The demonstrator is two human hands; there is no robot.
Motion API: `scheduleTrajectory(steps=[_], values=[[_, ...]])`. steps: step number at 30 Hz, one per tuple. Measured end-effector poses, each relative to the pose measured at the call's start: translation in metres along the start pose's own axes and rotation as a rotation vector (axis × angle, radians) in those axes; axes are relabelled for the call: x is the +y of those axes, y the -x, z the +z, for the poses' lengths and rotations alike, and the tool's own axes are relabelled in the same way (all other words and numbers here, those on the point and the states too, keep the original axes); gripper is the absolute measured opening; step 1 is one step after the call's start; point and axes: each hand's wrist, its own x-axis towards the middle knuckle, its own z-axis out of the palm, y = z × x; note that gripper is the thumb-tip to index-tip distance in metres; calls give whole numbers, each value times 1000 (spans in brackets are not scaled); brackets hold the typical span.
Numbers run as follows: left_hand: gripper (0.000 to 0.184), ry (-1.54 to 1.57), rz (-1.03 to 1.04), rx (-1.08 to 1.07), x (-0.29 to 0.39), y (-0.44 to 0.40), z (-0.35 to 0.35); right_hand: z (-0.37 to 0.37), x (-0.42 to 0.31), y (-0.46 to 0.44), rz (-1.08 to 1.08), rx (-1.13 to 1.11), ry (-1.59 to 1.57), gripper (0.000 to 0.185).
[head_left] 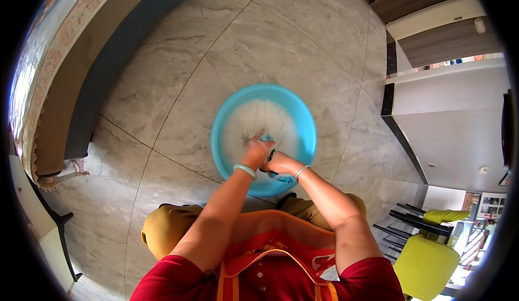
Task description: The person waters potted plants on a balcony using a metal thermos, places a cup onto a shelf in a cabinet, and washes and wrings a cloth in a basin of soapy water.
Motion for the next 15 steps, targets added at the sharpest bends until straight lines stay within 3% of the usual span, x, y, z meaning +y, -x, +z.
scheduleTrajectory(steps=[1,3,4,5,7,9,11,12,13,15], values=[[45,-34,-19,33,0,0,2,4,-4,4,0,0,0,43],[46,-65,-36,68,1,1,6,11,-12,14,48,277,255,34],[45,394,-292,172,41,19,-7,12,-19,17,80,274,316,48],[44,857,-546,269,72,31,-17,19,-21,17,82,275,319,48],[47,869,-515,310,97,37,-21,32,-19,20,-79,579,629,61],[52,871,-457,390,115,41,-23,24,-25,25,-91,580,626,60],[58,859,-397,466,127,40,-22,3,-26,26,-83,611,345,51],[63,634,-297,549,130,30,-16,-8,-30,28,80,479,98,45],[70,532,-239,494,117,13,-4,-7,-15,16,97,496,18,46],[94,127,-16,476,144,27,-3,-14,29,-16,-136,383,152,46]])
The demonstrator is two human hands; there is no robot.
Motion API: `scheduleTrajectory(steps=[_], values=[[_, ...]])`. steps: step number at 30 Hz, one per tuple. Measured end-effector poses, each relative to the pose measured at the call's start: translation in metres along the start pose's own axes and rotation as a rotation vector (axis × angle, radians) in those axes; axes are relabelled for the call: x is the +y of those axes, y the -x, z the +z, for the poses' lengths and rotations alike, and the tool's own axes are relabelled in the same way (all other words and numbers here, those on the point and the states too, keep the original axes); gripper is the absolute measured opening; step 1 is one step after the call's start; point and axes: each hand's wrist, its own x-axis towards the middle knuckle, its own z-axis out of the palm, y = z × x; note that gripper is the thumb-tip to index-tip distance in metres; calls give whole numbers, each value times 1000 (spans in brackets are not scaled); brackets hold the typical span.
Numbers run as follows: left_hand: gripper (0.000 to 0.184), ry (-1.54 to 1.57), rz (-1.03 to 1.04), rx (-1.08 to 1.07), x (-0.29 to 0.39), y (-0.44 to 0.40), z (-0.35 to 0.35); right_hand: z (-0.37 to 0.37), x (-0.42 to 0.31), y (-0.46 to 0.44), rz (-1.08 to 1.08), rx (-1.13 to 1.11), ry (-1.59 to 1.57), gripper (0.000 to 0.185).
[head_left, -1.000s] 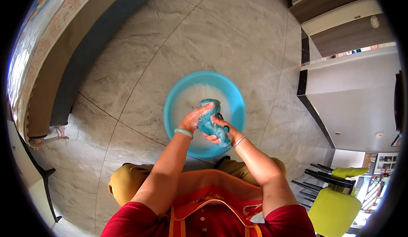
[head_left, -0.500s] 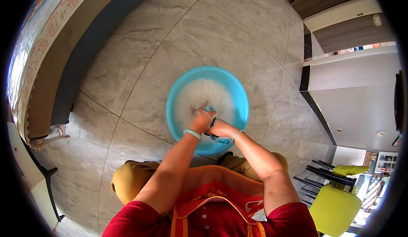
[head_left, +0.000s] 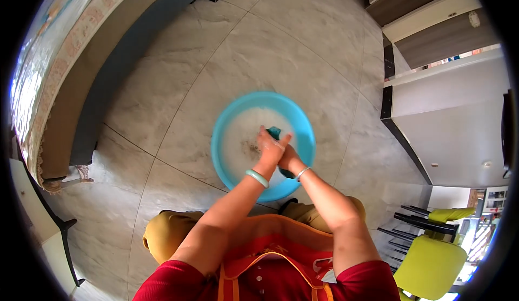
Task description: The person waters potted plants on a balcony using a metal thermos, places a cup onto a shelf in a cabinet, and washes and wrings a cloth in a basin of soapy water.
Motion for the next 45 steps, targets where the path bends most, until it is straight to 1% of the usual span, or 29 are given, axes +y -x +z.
scheduleTrajectory(steps=[1,2,4,6,7,8,9,10,12,13,14,16,17,18,20,21,22,23,25,26,28,29,32,34,36,38,39,41,45], values=[[94,-7,8,8,-4,0,1,-4,6,0,-163,124,20,41],[104,-22,133,-146,-10,1,2,-12,16,2,-187,75,-148,44],[122,7,302,-485,6,10,-20,-47,30,15,35,-314,-843,38],[111,-134,741,-556,5,16,-41,-77,17,32,127,-406,-880,36],[111,-140,738,-561,11,14,-55,-93,-6,49,204,-393,-891,32],[100,-469,885,-619,21,10,-70,-89,-4,50,204,-394,-898,32],[89,-804,1021,-670,28,5,-78,-85,0,50,243,-530,-935,32],[89,-805,1015,-680,28,4,-80,-82,-2,54,283,-669,-970,33],[67,-844,1212,-626,30,1,-81,-74,-12,59,300,-658,-973,30],[41,-675,1332,-542,36,0,-85,-72,-16,61,262,-691,-990,28],[41,-676,1326,-549,30,-6,-84,-72,-17,59,218,-722,-999,27],[28,-420,1114,-860,13,-11,-80,-61,-8,55,217,-823,-923,32],[18,-352,1242,-702,7,-8,-75,-57,-15,57,106,-726,-871,36],[18,-356,1240,-709,1,-6,-74,-53,-18,59,-2,-627,-818,41],[19,-493,1128,-717,-11,-2,-73,-38,-7,49,-34,-633,-782,49],[19,-493,1127,-720,-15,0,-72,-32,-4,41,-109,-589,-527,47],[19,-576,1016,-706,-19,3,-71,-32,-12,39,-180,-540,-272,45],[18,-655,900,-690,-23,6,-71,-30,-19,38,-179,-543,-275,45],[18,-598,832,-683,-32,10,-72,-27,-36,40,30,-519,191,36],[19,-542,769,-674,-37,11,-72,-24,-37,41,31,-520,191,36],[20,-555,683,-638,-46,18,-73,-19,-36,43,-199,-145,279,24],[21,-568,598,-603,-50,19,-73,-17,-35,41,-195,-142,281,24],[22,-580,604,-569,-59,22,-66,-11,-20,30,-176,-80,295,25],[24,-647,565,-611,-60,12,-60,-16,-11,26,-391,85,438,30],[26,-713,527,-646,-58,6,-56,-25,-8,27,-444,185,450,33],[28,-229,191,-620,-37,9,-59,-37,-13,31,-503,285,465,37],[28,-226,196,-616,-24,10,-63,-44,-16,32,-518,328,427,34],[22,127,-179,-733,14,14,-76,-50,-15,31,-541,373,398,31],[22,124,-275,-844,37,1,-90,-48,-7,32,-433,447,296,40]])
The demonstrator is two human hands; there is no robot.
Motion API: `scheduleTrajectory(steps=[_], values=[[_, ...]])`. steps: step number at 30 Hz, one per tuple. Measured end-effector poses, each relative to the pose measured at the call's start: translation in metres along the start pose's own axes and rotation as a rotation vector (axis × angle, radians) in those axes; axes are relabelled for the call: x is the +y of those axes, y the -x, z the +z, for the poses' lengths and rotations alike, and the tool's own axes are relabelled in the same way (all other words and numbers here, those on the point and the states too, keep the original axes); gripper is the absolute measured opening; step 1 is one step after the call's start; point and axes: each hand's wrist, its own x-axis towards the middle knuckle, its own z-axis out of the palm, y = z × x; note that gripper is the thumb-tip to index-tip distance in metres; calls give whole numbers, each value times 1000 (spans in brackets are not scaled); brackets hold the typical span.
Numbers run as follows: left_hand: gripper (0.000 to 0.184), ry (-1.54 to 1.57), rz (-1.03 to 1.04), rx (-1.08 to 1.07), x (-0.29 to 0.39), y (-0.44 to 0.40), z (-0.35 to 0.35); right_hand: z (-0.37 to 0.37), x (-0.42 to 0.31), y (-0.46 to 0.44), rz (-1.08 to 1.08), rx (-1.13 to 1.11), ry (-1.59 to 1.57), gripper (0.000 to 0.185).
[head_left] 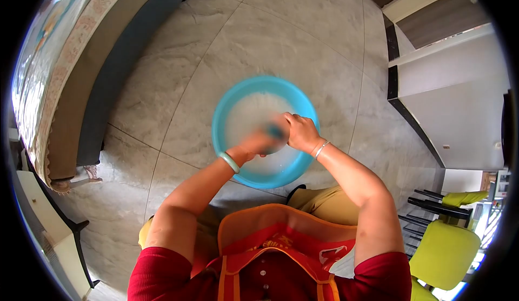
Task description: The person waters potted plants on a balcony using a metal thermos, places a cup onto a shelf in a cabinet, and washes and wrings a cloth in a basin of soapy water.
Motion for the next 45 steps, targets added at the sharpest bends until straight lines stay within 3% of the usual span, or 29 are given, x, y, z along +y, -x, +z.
scheduleTrajectory(steps=[2,3,5,6,7,8,9,11,12,13,16,17,19,21,23,25,27,31,33,35,37,39,43,45], values=[[21,224,20,-161,5,-1,-8,-5,-3,-2,5,1,0,42],[21,217,26,-161,1,-8,-9,-7,-4,-2,118,19,-117,39],[19,-426,595,-4,-5,-22,-7,-21,-13,-5,236,39,-234,36],[19,-431,599,-10,-3,-23,-7,-33,-17,-8,407,-29,-437,35],[23,-98,386,-18,11,-14,-4,-39,-19,-10,577,-97,-642,35],[27,230,167,-24,23,-7,0,-34,-12,-10,657,-126,-772,32],[27,223,171,-27,31,-5,7,-32,-4,-8,656,-117,-772,32],[45,-356,383,296,36,-3,30,-38,4,-5,711,-208,-1215,28],[64,-525,689,427,0,-24,32,-45,3,-2,734,-239,-1299,25],[64,-529,691,427,-1,-16,35,-47,5,-1,731,-236,-1300,25],[66,-1065,1119,407,10,6,27,-51,7,3,804,-619,-1599,17],[66,-1068,1118,402,10,8,21,-51,4,6,798,-722,-1654,18],[59,-1430,1214,368,15,14,16,-50,-4,11,852,-873,-1642,18],[53,-1449,1204,329,22,20,20,-32,2,17,839,-970,-1654,18],[49,-1459,1181,155,25,24,22,-27,-1,16,817,-1065,-1665,19],[47,-1455,1173,125,24,25,24,-29,-4,16,779,-1168,-1503,18],[47,-1541,993,80,12,21,23,-20,-8,17,756,-1175,-1452,17],[43,-1581,824,68,-12,16,21,-7,-20,21,618,-1032,-1218,16],[33,-1558,694,31,-28,6,17,8,-23,21,437,-864,-950,11],[29,-1538,621,27,-35,0,18,-3,-37,17,525,-836,-884,10],[25,-1511,550,24,-42,-4,16,15,-35,18,291,-766,-444,15],[23,-1414,403,6,-48,-10,13,25,-34,17,424,-850,-422,22],[21,-1347,372,44,-62,-14,9,28,-42,14,279,-707,-45,32],[20,-1268,153,83,-60,-9,12,36,-37,15,193,-641,69,34]])
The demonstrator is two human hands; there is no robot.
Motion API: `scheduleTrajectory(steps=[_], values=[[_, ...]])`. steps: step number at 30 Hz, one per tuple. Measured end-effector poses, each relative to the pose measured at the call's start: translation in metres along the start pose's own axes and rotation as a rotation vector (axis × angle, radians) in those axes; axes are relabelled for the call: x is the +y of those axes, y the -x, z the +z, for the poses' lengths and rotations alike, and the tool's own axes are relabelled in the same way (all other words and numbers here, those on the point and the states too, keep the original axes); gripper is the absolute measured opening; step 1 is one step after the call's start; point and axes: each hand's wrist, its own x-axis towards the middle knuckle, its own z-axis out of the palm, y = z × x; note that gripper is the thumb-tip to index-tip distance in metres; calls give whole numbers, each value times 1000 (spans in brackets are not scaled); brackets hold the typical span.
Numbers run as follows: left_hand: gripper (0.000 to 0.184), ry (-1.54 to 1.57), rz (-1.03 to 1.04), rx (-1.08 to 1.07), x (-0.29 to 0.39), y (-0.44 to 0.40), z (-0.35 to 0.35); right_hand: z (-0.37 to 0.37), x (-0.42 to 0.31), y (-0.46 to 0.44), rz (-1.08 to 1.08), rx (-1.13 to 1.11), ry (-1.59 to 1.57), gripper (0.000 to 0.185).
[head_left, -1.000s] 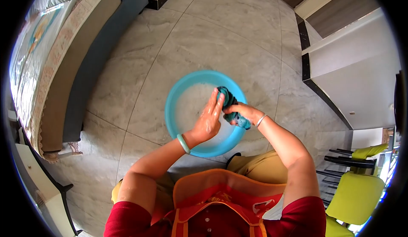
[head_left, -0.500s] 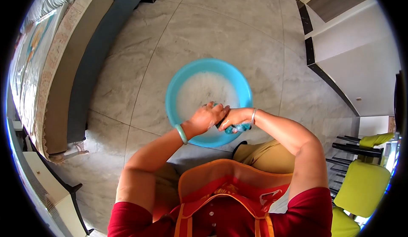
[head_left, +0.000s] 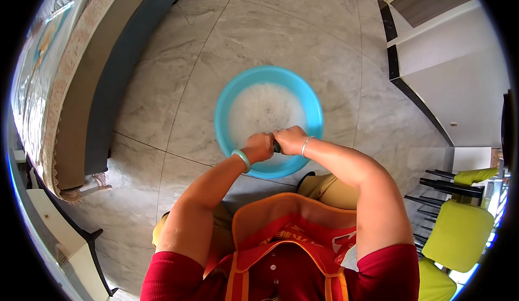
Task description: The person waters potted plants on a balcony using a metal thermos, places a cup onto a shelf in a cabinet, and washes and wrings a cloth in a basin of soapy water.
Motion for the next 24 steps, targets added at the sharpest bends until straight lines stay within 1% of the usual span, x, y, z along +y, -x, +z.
scheduleTrajectory(steps=[1,2,3,4,6,7,8,9,10,12,13,14,16,18,20,21,22,24], values=[[20,4,-1,3,2,2,-2,-1,3,-3,-72,18,106,33],[20,102,-51,9,5,5,-3,-1,7,-6,-144,35,212,33],[19,199,-101,14,6,7,-3,4,14,-10,-145,32,214,33],[19,203,-101,14,2,4,4,11,23,-15,-274,275,34,23],[18,523,-69,77,-7,-4,23,11,31,-19,-398,511,-149,16],[18,528,-68,79,-4,-4,20,6,33,-21,-399,560,-76,16],[17,799,-143,31,3,0,12,-4,33,-21,-400,607,-2,16],[17,1070,-218,-18,10,3,3,-16,34,-19,-405,592,82,15],[17,1076,-218,-13,19,9,-7,-27,33,-15,-410,587,86,15],[14,1430,-434,-85,41,19,-31,-47,32,-6,-536,708,93,15],[14,1469,-469,-24,52,25,-40,-54,31,-2,-545,701,97,15],[14,1480,-468,-15,58,29,-46,-60,30,2,-536,736,102,16],[15,1747,-379,-104,65,37,-55,-73,27,9,-541,768,110,17],[15,1813,-354,-112,76,42,-69,-84,26,14,-542,853,89,19],[18,2006,-290,-170,88,49,-84,-90,32,17,-532,842,69,21],[18,2028,-361,-148,97,52,-94,-93,35,18,-508,839,46,23],[18,2037,-357,-133,102,53,-99,-95,37,19,-523,834,51,23],[19,2136,-265,-140,110,56,-106,-100,38,20,-506,913,0,29]])
